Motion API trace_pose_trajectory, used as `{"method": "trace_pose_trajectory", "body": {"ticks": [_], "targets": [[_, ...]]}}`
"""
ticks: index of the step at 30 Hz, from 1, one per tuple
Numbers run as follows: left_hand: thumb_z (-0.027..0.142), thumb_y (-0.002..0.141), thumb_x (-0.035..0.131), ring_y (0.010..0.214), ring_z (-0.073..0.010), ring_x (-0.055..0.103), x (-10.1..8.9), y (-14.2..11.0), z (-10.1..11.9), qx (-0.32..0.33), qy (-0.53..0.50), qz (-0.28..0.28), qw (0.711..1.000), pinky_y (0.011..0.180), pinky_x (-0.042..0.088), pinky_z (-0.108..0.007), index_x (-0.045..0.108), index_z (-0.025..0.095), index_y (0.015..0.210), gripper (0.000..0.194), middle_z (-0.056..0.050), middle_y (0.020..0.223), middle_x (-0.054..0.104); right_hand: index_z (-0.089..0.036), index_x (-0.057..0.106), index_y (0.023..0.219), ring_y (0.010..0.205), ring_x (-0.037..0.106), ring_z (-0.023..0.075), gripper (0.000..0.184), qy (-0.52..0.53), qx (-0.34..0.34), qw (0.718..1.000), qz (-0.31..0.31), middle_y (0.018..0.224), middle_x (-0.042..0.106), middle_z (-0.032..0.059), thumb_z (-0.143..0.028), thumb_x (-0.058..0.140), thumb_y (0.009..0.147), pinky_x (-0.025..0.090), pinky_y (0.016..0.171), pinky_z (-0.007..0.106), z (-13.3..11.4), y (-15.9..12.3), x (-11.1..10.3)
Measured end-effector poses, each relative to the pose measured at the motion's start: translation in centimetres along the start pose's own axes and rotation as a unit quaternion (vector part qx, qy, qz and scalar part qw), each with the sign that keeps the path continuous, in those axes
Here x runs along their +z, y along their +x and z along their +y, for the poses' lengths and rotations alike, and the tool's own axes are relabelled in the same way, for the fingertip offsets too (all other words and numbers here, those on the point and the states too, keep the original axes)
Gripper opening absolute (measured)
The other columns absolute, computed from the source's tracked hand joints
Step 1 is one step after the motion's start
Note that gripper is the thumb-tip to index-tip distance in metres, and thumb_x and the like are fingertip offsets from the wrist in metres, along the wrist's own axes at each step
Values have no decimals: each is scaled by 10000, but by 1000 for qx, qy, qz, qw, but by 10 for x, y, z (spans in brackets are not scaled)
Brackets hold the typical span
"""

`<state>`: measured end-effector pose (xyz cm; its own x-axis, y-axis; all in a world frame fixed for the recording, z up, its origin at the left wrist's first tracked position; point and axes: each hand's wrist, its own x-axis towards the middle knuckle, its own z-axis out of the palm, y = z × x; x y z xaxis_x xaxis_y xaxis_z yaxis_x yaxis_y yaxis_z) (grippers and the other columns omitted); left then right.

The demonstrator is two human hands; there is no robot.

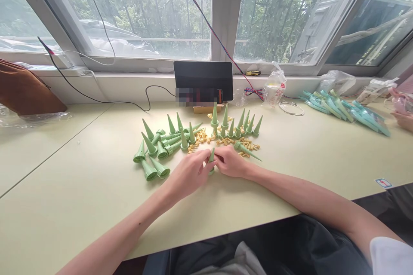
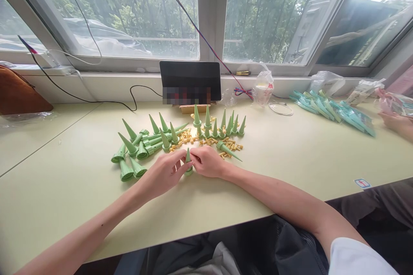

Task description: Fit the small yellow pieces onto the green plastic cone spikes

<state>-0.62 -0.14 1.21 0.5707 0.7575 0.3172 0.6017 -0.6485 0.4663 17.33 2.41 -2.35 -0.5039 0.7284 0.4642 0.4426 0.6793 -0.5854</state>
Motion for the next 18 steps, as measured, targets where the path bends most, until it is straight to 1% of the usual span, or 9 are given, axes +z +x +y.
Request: {"method": "trace_pose_trajectory", "body": {"ticks": [4, 8, 13, 18], "targets": [[253, 925, 468, 551, -125, 526, 1, -1, -1, -2, 5, -2, 1000, 525, 371, -244, 406, 201, 737, 204, 17, 696, 545, -184, 391, 603, 506, 314, 84, 201, -2, -6, 1000, 7, 540, 386, -50, -85, 419, 776, 263, 515, 216, 1, 0, 0], [240, 918, 473, 555, -129, 533, 1, -1, -1, 7, 9, 7, 1000, 517, 366, -245, 443, 199, 740, 185, 13, 688, 557, -191, 334, 593, 500, 289, 83, 222, -11, -10, 1000, 12, 531, 344, -56, -88, 421, 769, 257, 508, 213, 3, 0, 1], [211, 917, 482, 560, -131, 542, -1, -1, 2, 28, 21, 12, 999, 522, 364, -248, 489, 196, 761, 157, 2, 705, 590, -194, 320, 597, 505, 305, 87, 216, -16, -14, 1000, 7, 537, 358, -51, -94, 415, 763, 272, 518, 213, 3, 0, 2], [225, 948, 458, 577, -137, 546, 0, -4, 3, 41, 44, 7, 998, 535, 355, -253, 504, 198, 808, 150, -9, 749, 606, -196, 324, 603, 517, 324, 89, 198, -9, -16, 1000, -3, 558, 388, -44, -97, 405, 755, 279, 529, 214, 2, 0, 1]]}}
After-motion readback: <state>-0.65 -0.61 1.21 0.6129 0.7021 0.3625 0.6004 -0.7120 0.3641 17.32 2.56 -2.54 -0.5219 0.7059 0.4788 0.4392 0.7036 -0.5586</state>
